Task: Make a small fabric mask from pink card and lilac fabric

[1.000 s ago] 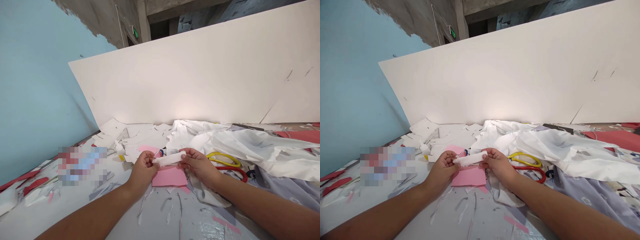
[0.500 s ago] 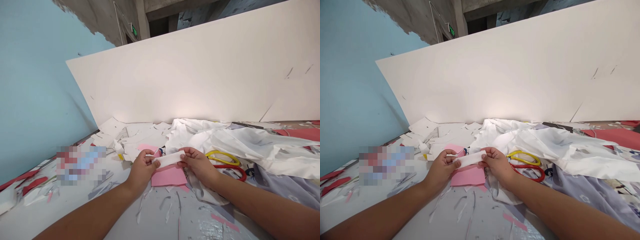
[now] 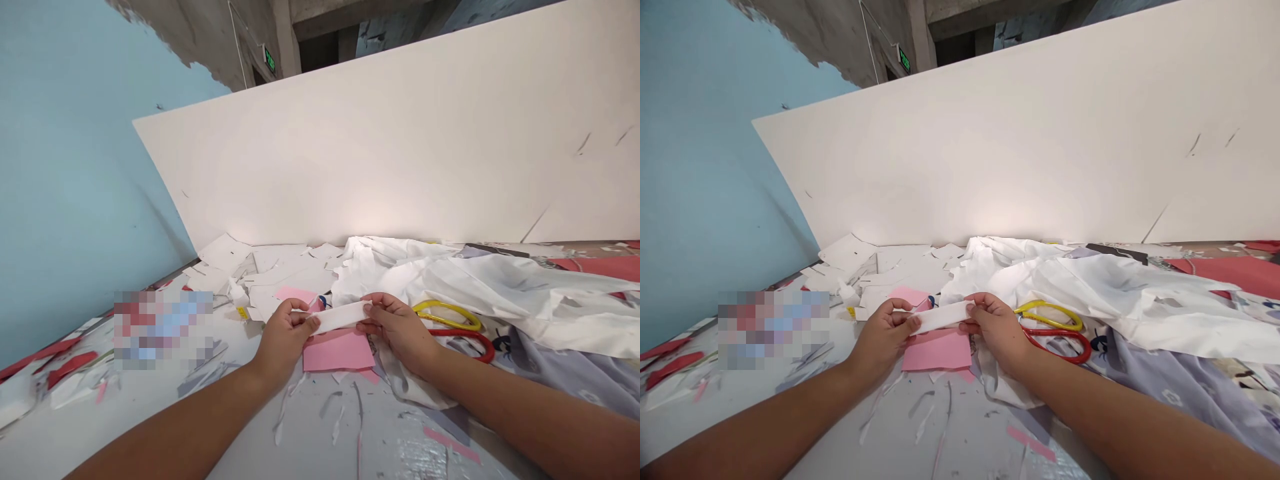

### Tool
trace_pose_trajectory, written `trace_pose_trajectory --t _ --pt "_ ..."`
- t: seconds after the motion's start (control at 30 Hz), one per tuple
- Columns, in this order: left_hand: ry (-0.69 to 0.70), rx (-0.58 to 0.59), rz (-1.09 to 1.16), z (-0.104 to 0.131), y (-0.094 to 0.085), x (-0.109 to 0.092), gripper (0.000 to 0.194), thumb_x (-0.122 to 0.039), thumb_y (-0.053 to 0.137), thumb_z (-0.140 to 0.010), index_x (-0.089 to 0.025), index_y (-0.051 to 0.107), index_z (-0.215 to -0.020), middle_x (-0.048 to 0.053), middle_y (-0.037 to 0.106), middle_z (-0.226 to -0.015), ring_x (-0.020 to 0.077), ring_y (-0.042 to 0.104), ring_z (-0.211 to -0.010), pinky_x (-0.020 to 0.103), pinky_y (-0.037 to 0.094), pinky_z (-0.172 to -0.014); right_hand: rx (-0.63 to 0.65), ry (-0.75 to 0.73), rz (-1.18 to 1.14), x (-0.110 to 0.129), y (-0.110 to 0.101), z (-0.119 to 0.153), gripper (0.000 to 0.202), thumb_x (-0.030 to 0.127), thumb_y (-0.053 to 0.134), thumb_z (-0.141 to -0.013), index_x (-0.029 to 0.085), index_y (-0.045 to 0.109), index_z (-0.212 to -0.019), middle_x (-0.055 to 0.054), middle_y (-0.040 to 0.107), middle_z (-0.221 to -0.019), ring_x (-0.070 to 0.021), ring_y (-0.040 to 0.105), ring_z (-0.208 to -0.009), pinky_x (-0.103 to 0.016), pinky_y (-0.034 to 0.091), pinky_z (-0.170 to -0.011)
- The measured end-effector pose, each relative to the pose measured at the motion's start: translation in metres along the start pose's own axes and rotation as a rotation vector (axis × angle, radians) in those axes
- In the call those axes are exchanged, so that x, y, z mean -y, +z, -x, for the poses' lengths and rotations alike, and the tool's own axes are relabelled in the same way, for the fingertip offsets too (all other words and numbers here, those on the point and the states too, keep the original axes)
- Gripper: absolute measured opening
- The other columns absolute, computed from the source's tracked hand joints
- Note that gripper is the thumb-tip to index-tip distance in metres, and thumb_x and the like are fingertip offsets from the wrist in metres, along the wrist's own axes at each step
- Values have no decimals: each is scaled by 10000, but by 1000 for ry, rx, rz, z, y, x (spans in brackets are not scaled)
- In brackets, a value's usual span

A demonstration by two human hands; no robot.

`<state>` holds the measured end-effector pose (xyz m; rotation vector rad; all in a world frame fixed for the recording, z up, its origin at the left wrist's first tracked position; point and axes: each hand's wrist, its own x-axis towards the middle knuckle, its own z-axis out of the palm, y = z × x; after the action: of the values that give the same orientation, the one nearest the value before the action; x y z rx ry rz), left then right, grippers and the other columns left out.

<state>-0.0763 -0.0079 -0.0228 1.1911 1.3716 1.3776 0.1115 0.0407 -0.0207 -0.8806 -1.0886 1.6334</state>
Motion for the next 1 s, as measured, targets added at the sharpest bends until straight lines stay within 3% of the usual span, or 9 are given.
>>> trace_pose_trajectory --t 0.27,0.43,0.53,0.67,0.73,0.83,0.9,1.0 --pt "-9 -20 2 -1 1 0 284 -362 660 -624 -201 480 -774 -40 546 -593 60 438 -482 170 322 -463 -36 -66 86 3 -1 -1 77 241 578 -721 208 553 -785 42 594 -685 -75 603 -553 -201 513 -627" --pt "-21 84 53 4 -1 -8 243 -313 624 -656 -215 499 -839 -34 548 -610 85 497 -533 190 374 -512 84 -206 394 34 -3 4 104 290 573 -728 193 581 -767 31 613 -684 -111 633 -635 -224 517 -660" --pt "13 180 14 6 -2 -16 163 -232 518 -708 -217 540 -868 -3 580 -694 108 531 -599 225 422 -576 186 -192 485 59 -5 7 110 285 564 -737 187 587 -780 10 638 -715 -124 639 -642 -251 527 -657" --pt "231 249 -243 8 -1 -24 218 -150 395 -734 -211 595 -793 27 607 -812 134 569 -710 244 446 -639 320 -139 525 78 -3 14 97 270 581 -725 186 598 -771 -3 647 -695 -142 640 -643 -268 538 -628" --pt "379 281 -395 10 0 -26 299 -140 383 -755 -246 574 -960 36 602 -934 130 580 -728 252 449 -665 384 -109 525 80 -1 17 103 273 583 -723 184 603 -769 -5 646 -674 -142 635 -630 -264 538 -605" --pt "651 403 -561 16 3 -30 481 -103 398 -768 -321 419 -1195 52 561 -1062 123 569 -756 249 441 -684 486 -57 525 77 1 20 126 291 564 -736 182 606 -784 -2 642 -680 -130 627 -612 -260 531 -600" --pt "818 501 -662 19 5 -32 495 -66 379 -769 -330 447 -1182 57 571 -1011 133 551 -796 242 427 -694 531 -23 548 74 1 21 138 301 549 -748 184 607 -792 7 632 -680 -127 626 -594 -272 528 -613" --pt "917 539 -779 21 5 -37 437 -45 342 -775 -285 550 -1076 65 573 -866 141 522 -779 226 412 -658 561 2 577 74 1 22 153 310 533 -760 186 605 -813 11 622 -679 -135 630 -586 -299 525 -632"
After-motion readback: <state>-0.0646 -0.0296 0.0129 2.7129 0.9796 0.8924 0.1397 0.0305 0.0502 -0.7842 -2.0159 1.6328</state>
